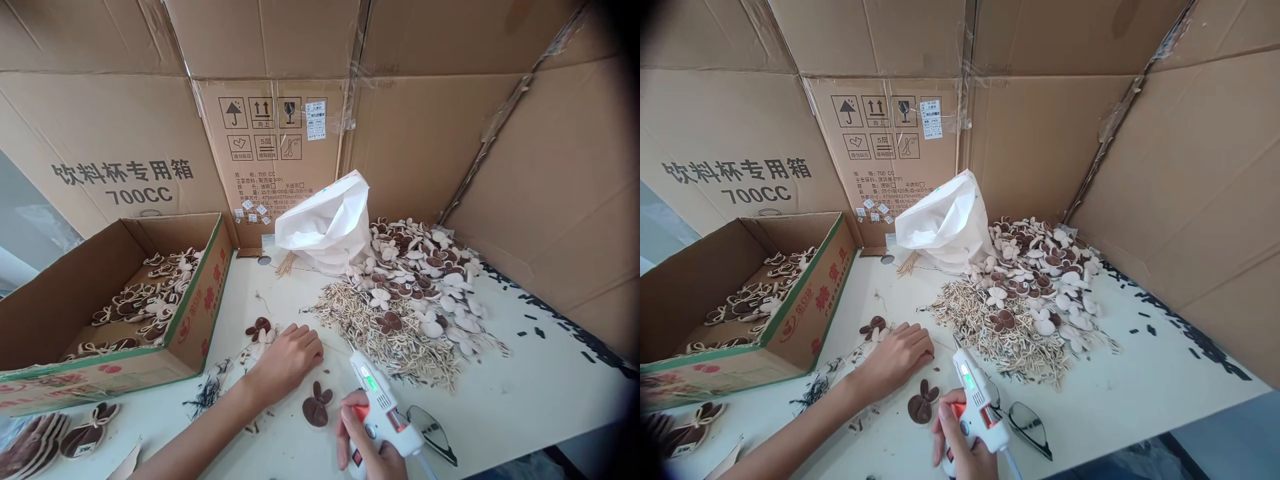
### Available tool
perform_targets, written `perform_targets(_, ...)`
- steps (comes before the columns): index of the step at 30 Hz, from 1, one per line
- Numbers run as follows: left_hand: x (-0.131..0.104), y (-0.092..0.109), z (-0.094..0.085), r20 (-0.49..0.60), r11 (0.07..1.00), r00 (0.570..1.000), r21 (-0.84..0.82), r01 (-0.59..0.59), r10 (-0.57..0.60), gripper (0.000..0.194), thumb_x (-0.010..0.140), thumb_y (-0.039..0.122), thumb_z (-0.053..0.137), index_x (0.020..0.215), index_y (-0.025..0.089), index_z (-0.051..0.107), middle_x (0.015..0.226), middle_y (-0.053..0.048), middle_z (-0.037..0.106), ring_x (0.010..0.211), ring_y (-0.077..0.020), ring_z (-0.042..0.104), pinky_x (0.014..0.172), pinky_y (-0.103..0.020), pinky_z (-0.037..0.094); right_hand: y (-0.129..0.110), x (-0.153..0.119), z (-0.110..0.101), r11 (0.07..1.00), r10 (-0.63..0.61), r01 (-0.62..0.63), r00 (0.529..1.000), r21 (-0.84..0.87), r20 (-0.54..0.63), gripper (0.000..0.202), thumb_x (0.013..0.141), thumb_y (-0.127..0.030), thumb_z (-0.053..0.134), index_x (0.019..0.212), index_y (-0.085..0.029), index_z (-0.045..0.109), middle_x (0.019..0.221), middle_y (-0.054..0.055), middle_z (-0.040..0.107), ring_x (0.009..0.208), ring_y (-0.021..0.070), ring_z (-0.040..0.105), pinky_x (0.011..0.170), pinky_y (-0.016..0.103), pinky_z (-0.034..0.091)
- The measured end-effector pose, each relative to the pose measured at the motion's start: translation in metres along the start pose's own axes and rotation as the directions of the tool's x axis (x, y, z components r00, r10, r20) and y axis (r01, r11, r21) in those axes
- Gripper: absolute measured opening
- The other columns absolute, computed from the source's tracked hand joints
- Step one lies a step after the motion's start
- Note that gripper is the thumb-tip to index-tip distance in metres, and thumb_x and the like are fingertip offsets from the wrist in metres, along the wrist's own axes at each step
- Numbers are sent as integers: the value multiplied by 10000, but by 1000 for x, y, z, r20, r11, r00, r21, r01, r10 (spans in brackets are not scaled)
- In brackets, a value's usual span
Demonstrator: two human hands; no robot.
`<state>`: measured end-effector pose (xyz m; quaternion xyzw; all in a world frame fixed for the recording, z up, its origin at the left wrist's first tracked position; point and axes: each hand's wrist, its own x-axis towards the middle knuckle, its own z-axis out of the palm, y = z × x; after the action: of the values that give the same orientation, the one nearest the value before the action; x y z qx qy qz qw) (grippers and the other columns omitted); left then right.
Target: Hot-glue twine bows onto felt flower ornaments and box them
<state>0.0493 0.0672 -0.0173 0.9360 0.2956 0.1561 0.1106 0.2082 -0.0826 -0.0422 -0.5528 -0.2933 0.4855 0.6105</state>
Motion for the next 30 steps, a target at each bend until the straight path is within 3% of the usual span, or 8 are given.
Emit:
perform_targets(5,-26,8,-21,-20,964,984,-203,171,-179,154,1155,212,525,1049,205,636,977,-31,741,883,-208,682,782,-321,488,-3,-1,1,1000,11,-11,1000,10,-1,526,849,-700,856,863,-206,676,617,-24,676,405,114,533,515,292,271)
perform_targets(9,-50,18,-30,119,594,903,-716,366,-413,209,1146,395,574,1076,228,677,956,-31,762,918,-204,693,835,-308,510,-3,-3,2,999,29,-29,1000,31,9,522,883,-710,823,908,-209,680,651,-7,701,429,120,527,520,298,276)
perform_targets(12,-62,21,-28,159,352,875,-871,342,-457,281,1097,500,655,1136,226,704,1017,-56,762,1000,-218,704,908,-322,521,-2,-4,1,998,53,-54,998,36,22,508,893,-696,825,884,-212,672,633,-22,667,463,125,528,548,305,302)
perform_targets(14,-67,20,-25,183,248,865,-912,327,-467,321,1071,522,697,1205,231,731,1049,-67,761,1040,-224,711,920,-320,529,-1,-4,0,997,61,-62,998,35,17,495,896,-687,828,887,-216,676,623,-33,650,474,129,536,562,309,313)
perform_targets(16,-70,19,-22,181,227,860,-920,320,-478,330,1057,516,723,1223,234,768,1075,-78,770,1055,-229,714,926,-321,534,-1,-3,0,998,60,-61,998,18,22,479,895,-668,838,866,-217,677,606,-40,633,477,135,536,574,315,324)
perform_targets(19,-71,19,-21,133,281,866,-912,297,-482,293,1043,496,748,1134,225,811,1084,-89,777,1044,-236,709,922,-330,537,-1,-2,-1,998,60,-60,998,-4,25,453,901,-641,842,866,-219,683,610,-40,636,473,143,538,571,320,319)
perform_targets(27,-71,23,-22,92,342,858,-891,297,-506,310,1054,502,721,1033,204,799,992,-79,775,953,-221,688,878,-331,519,-7,-5,1,997,83,-83,997,-6,0,445,823,-616,920,851,-227,706,578,-43,630,485,162,529,565,322,351)
perform_targets(30,-72,22,-20,93,341,850,-889,305,-519,296,1026,489,758,987,196,782,966,-72,761,921,-210,668,868,-329,513,-11,-7,4,996,85,-85,996,1,-23,460,858,-651,881,868,-231,693,599,-41,643,490,165,531,576,326,377)
